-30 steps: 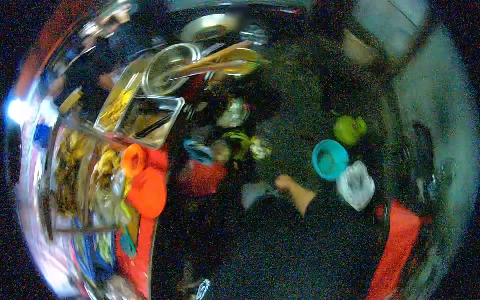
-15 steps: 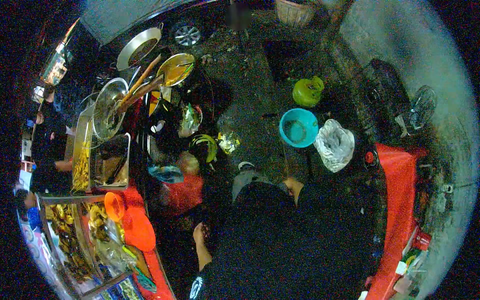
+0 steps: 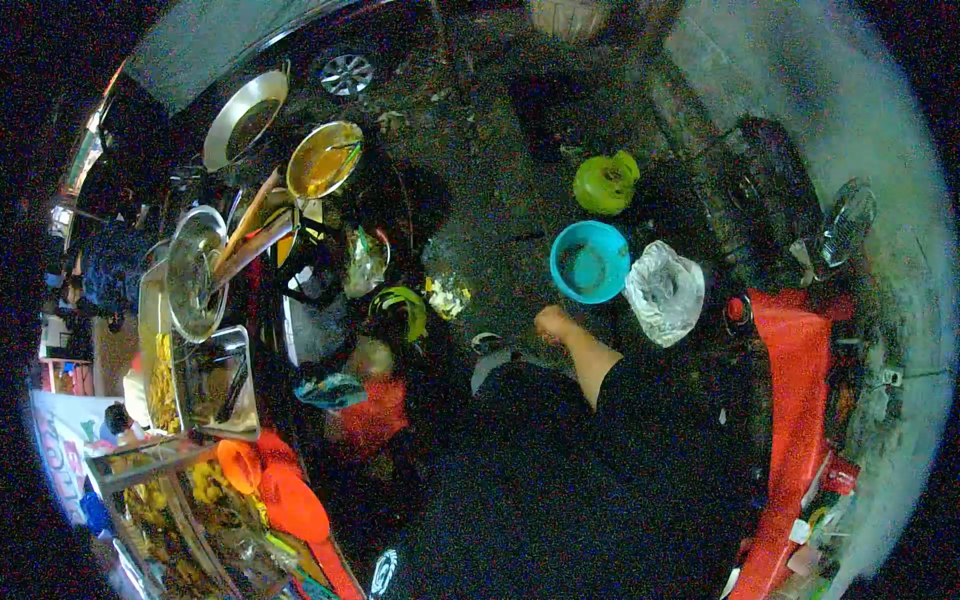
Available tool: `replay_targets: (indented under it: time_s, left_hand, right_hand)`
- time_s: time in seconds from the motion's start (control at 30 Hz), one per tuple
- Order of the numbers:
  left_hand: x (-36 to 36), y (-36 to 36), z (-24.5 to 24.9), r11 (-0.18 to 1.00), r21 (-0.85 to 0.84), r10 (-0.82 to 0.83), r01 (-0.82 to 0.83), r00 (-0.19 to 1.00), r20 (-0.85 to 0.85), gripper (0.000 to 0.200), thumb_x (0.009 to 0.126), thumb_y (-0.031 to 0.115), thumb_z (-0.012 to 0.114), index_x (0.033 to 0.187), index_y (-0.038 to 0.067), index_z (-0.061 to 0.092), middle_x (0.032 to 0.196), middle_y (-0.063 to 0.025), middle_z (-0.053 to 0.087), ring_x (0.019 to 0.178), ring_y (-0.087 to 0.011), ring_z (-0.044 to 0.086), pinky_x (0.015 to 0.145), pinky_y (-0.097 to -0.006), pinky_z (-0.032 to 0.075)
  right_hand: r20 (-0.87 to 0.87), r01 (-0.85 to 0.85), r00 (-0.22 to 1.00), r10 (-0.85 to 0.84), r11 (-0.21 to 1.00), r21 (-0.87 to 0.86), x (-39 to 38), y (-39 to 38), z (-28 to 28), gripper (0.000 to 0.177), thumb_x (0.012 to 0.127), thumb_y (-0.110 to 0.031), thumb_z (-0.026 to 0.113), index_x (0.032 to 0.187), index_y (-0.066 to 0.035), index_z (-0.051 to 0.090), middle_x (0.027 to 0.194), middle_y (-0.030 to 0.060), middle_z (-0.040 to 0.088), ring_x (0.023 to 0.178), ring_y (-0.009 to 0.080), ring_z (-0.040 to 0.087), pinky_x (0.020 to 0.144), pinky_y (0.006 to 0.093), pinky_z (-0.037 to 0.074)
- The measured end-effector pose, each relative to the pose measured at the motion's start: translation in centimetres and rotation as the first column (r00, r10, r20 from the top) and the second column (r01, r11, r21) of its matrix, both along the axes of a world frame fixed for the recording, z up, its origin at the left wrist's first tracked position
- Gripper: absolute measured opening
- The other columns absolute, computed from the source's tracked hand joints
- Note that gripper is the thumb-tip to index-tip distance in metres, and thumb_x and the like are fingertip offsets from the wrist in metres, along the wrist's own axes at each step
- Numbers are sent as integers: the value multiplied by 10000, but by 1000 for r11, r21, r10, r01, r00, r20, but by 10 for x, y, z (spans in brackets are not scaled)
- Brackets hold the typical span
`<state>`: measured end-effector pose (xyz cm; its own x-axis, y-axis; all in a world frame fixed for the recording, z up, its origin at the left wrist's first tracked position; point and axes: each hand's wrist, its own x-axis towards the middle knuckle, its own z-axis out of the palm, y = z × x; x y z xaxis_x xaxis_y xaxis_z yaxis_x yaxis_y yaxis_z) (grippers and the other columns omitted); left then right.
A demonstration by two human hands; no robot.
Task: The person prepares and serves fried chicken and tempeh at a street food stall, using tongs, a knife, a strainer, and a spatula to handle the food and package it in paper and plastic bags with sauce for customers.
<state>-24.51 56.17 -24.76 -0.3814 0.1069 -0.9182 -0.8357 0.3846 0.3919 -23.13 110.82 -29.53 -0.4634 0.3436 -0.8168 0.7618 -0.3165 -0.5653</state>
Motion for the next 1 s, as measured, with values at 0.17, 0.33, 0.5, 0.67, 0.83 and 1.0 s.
replay_targets:
  time_s: [0.17,0.33,0.5,0.67,0.83,1.0]
  left_hand:
    - [-30,27,3,987,114,-106,115,991,-87,287,949,260,536,724,83,525,585,-22,465,547,-141,502,459,-275,384]
    - [-74,24,-9,980,115,184,-161,955,-231,233,949,248,554,795,73,547,631,-14,499,555,-127,505,462,-259,382]
    - [-90,-32,-19,970,131,232,-204,936,-265,232,936,193,576,1102,31,591,808,-44,617,646,-98,580,495,-259,430]
    - [-14,-88,-31,964,50,266,-262,926,-268,220,945,195,512,928,-5,602,719,-85,601,548,-157,557,489,-302,439]
    - [122,-142,-78,898,-51,436,-437,899,-34,105,784,136,564,732,58,612,589,-69,562,439,-176,494,425,-318,417]
    - [209,-150,-79,838,-105,535,-535,844,-38,115,767,173,638,844,93,670,672,-56,610,555,-175,548,496,-324,459]
  right_hand:
    - [-2,112,994,-112,993,-43,20,13,11,187,890,-239,569,1005,-92,568,747,32,597,553,143,566,446,293,467]
    - [-3,278,949,-316,840,-466,90,-2,-59,196,908,-250,526,975,-72,572,723,49,590,514,160,536,442,292,448]
    - [327,29,945,26,986,-161,97,-86,16,208,914,-239,508,921,-57,610,734,65,606,526,190,551,469,338,454]
    - [318,-222,913,256,965,-140,120,-127,-16,199,920,-216,495,915,-48,600,717,65,594,523,185,543,462,340,445]
    - [196,-464,860,471,882,-81,109,-138,-44,190,925,-194,483,909,-39,590,700,66,582,521,180,535,454,341,437]
    - [85,-606,784,615,787,-115,30,-141,-57,182,931,-172,471,903,-29,580,683,67,571,518,175,527,446,342,428]
